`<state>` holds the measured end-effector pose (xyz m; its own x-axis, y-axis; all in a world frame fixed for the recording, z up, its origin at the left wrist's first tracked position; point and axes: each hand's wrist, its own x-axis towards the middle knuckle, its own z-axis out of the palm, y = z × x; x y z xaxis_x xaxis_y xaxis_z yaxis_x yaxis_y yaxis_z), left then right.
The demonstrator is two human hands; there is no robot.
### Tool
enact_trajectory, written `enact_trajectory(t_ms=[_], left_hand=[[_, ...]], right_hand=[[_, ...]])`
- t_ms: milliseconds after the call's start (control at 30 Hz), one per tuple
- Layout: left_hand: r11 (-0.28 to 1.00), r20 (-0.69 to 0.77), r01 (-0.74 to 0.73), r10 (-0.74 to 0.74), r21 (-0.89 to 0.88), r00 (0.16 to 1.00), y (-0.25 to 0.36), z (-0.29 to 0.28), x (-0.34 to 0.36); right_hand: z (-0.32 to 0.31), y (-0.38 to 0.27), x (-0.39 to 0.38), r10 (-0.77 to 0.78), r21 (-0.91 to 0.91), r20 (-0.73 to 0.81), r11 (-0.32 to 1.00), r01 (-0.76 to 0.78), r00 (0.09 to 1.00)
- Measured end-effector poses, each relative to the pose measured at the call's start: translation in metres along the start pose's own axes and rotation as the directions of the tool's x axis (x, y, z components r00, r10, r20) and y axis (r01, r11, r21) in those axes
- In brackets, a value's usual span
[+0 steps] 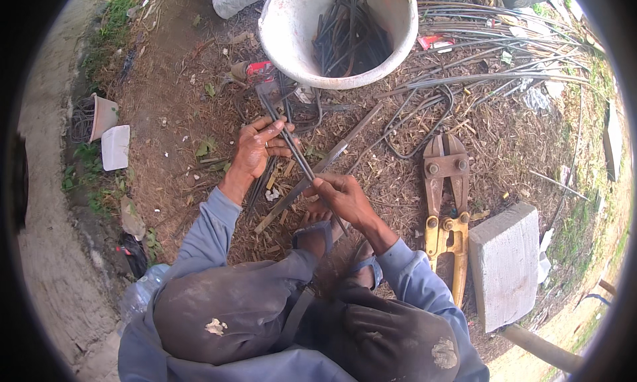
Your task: The person repeatedly picks up metal rods from a white bucket, positions them in yellow bolt cutters, and cuts them into shorter pieces. The cut pieces are placed back into the bucket. The person continues this process throughout the clip.
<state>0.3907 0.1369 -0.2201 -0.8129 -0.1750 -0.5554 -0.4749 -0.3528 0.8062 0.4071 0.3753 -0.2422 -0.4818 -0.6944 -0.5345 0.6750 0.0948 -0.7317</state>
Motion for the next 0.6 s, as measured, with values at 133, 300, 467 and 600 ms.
enact_trajectory(t_ms=[133,300,467,600], left_hand=[[0.998,-0.056,-0.061,0.060,-0.030,0.997,0.006,-0.009,0.008],[0.996,-0.107,-0.090,0.090,0.007,0.990,0.014,-0.019,0.012],[0.994,-0.128,-0.085,0.092,0.062,0.988,0.013,-0.024,0.008],[0.994,-0.140,-0.090,0.098,0.060,0.985,0.010,-0.029,0.003]], right_hand=[[-0.013,0.004,-0.003,0.036,0.105,0.028,0.994,-0.039,0.999],[-0.018,0.014,-0.006,0.024,0.050,-0.008,0.998,-0.024,1.000],[-0.008,0.008,-0.005,0.042,0.009,-0.027,0.999,-0.042,0.999],[-0.005,0.009,-0.004,0.019,-0.057,-0.046,0.998,-0.021,0.999]])
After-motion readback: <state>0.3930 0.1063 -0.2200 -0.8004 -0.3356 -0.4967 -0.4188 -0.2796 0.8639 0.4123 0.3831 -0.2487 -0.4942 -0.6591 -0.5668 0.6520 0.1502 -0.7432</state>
